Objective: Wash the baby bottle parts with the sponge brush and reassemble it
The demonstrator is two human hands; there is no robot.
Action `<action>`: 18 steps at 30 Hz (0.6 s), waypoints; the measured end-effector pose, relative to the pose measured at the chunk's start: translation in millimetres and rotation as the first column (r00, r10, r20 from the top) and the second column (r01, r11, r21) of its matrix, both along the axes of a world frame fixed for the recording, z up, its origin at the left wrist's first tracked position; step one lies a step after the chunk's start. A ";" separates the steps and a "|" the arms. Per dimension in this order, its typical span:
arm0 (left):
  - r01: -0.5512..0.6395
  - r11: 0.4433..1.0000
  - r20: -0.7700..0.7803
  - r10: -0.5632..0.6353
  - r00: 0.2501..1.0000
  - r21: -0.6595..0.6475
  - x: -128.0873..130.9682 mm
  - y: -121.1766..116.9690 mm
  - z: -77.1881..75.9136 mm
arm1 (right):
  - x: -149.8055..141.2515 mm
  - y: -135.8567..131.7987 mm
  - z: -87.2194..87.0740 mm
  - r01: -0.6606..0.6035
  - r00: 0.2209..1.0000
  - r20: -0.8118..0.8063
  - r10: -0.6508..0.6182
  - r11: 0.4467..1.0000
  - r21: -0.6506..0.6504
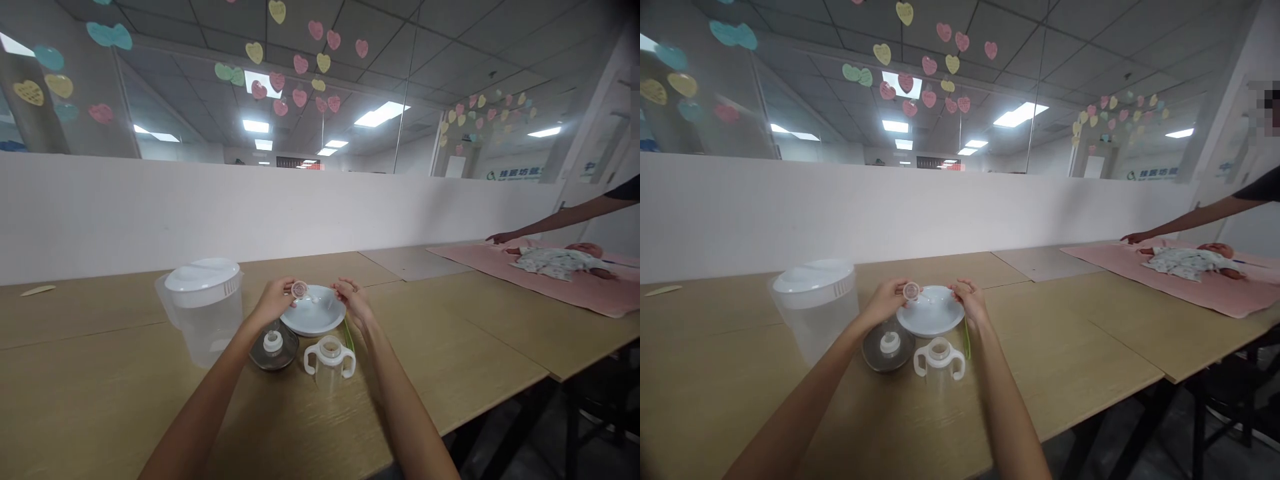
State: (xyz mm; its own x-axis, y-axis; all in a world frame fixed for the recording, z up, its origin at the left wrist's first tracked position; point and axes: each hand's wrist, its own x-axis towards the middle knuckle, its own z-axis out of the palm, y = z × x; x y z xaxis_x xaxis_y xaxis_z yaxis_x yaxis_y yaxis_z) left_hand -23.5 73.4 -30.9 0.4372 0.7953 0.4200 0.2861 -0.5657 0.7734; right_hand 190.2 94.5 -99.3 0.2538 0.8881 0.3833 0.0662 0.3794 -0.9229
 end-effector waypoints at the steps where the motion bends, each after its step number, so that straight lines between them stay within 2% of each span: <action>1: 0.026 0.999 0.070 -0.024 0.997 -0.033 4.8 5.1 -6.6 | 0.5 -2.9 -0.6 -0.075 0.973 -0.219 0.078 0.997 0.021; 3: 0.028 0.999 0.136 -0.022 0.990 -0.042 14.0 13.5 -19.9 | -0.5 -8.3 -0.9 -0.213 0.808 -0.546 0.221 0.974 0.080; 5: 0.014 1.000 0.133 -0.013 0.991 -0.010 21.3 19.2 -32.3 | -3.5 -12.7 0.8 -0.284 0.701 -0.648 0.300 0.950 0.132; 7: 0.027 0.999 0.094 -0.030 0.995 0.033 25.5 22.8 -42.8 | -7.4 -16.1 3.8 -0.302 0.667 -0.658 0.349 0.934 0.189; 11: 0.044 0.994 0.012 -0.045 0.999 0.101 26.3 24.9 -54.5 | -12.8 -18.4 7.7 -0.265 0.706 -0.604 0.370 0.929 0.259; 18: -0.010 0.986 -0.130 0.032 0.991 0.168 24.3 21.3 -53.5 | -14.4 -17.2 5.3 -0.143 0.814 -0.520 0.260 0.956 0.255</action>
State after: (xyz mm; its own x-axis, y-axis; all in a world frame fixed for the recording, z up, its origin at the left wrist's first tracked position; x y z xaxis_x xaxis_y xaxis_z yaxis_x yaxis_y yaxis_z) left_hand 0.7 94.8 -84.4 0.4814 0.7286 0.4872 0.3924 -0.6762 0.6235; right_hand 175.8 77.2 -94.0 0.2952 0.8645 0.4068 -0.5205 0.5026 -0.6903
